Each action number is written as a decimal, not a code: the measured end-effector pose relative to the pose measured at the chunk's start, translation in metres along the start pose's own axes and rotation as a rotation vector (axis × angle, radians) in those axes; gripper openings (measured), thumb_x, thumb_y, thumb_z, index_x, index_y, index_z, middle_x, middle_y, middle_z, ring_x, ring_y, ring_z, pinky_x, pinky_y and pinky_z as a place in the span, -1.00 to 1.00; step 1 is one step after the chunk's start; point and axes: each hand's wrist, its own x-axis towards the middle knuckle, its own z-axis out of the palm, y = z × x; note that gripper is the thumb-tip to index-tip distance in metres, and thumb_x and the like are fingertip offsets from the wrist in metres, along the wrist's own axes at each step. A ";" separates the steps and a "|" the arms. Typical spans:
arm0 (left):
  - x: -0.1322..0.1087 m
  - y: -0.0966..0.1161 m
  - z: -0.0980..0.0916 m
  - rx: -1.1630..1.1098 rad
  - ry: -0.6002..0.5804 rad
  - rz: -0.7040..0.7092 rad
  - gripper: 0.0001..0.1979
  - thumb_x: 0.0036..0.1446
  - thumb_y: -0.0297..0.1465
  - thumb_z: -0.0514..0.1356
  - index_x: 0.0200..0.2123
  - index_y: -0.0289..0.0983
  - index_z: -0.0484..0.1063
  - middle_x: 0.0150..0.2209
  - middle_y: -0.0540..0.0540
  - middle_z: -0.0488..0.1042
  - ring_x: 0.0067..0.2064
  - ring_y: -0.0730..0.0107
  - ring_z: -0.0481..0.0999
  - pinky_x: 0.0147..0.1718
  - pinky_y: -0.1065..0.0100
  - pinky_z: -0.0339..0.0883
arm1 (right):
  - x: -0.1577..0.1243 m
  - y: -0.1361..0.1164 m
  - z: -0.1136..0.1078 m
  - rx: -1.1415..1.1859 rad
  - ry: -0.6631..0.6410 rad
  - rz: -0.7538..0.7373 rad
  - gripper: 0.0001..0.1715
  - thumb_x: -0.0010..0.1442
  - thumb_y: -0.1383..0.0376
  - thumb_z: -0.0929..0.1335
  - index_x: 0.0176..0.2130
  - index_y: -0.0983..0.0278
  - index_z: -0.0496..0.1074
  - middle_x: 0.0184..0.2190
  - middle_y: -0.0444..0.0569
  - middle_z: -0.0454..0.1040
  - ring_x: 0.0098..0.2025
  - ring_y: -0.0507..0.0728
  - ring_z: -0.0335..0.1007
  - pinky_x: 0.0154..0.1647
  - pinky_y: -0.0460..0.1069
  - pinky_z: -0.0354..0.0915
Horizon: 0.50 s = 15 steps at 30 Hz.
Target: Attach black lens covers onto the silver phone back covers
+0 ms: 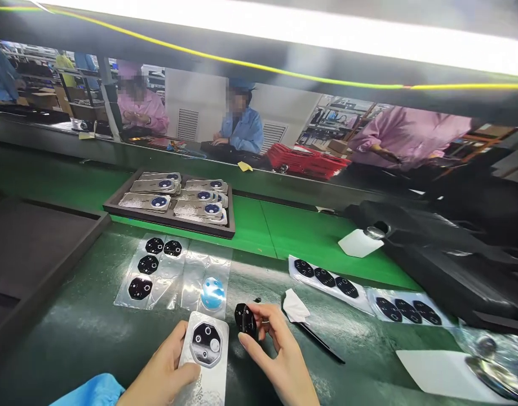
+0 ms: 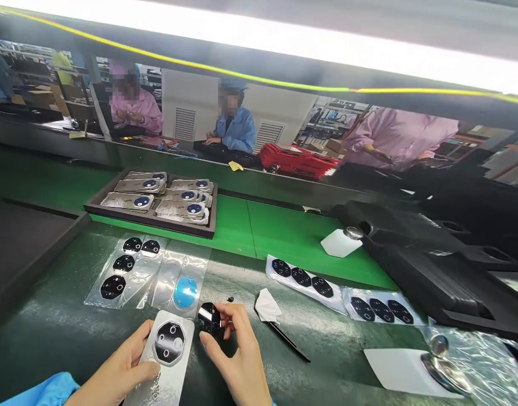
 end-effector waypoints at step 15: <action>-0.006 0.012 0.004 0.028 0.045 -0.063 -0.54 -0.02 -0.50 0.15 0.01 -0.23 0.31 -0.07 -0.06 0.47 -0.05 0.20 0.45 -0.13 0.30 0.24 | -0.001 0.003 0.002 0.002 0.002 0.009 -0.64 0.10 0.11 0.43 -0.09 0.15 0.48 -0.26 -0.04 0.42 -0.37 0.13 0.34 -0.29 0.02 0.40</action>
